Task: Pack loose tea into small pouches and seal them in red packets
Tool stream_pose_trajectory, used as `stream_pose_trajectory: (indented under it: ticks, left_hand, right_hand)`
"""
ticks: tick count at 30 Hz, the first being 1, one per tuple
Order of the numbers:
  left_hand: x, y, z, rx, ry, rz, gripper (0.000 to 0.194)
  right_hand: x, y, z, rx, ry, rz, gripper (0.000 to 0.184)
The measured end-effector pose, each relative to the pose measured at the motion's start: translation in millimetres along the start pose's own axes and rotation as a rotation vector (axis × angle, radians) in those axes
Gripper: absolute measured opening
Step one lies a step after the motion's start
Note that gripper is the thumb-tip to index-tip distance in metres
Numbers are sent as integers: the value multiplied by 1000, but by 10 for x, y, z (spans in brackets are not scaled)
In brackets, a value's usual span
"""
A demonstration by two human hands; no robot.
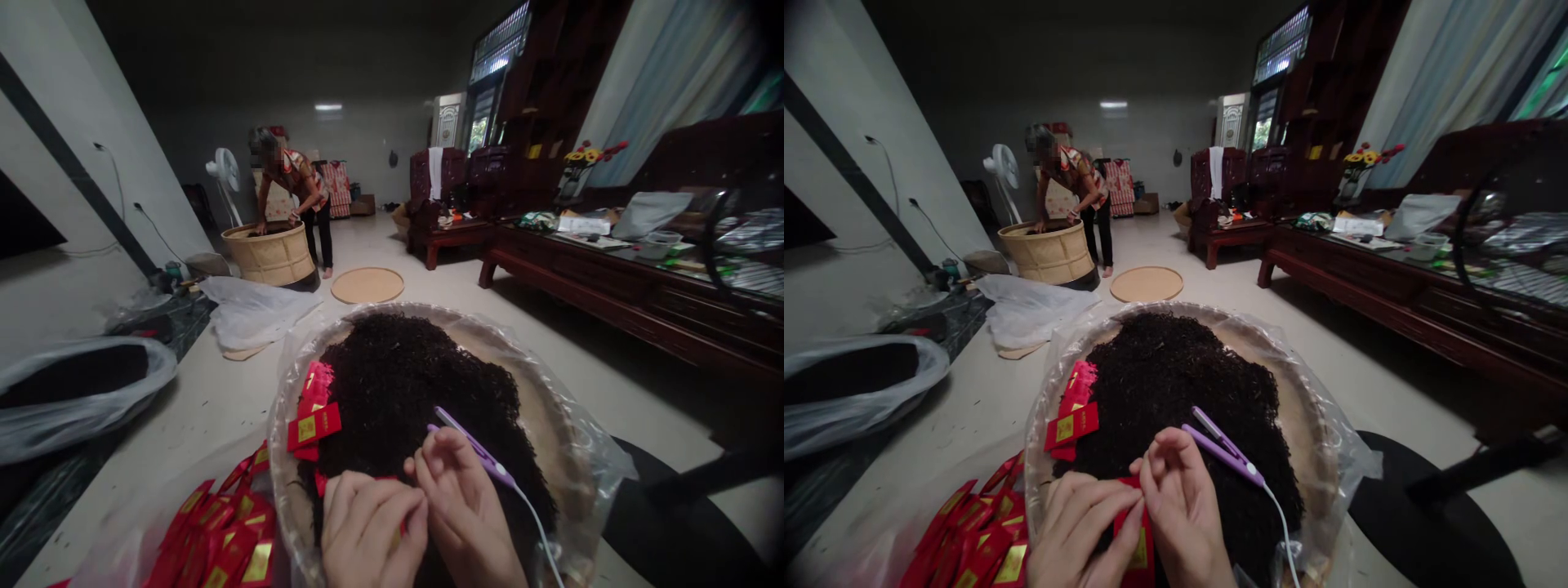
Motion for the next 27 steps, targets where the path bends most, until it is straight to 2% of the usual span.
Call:
stream_pose_trajectory:
  ticks: [6,17,24,27]
  left_hand:
    - [24,0,24,-15,19,5,18]
    - [92,21,88,-50,33,-10,21]
    - [90,10,90,-18,22,99,20]
    - [84,-12,83,2,17,150,20]
  right_hand:
    - [54,7,51,-18,153,-10,25]
    - [108,46,74,-20,196,54,29]
    - [53,62,23,20,177,97,29]
    - [7,58,-14,22,168,184,25]
Point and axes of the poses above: each hand's wrist, its own y-axis away from the middle knuckle, its own x-axis out of the palm, z = x × y, the point moved 6 cm from there along -y, towards the middle knuckle, and after that the axes turned 13 degrees about -x, right-handed, at the moved point
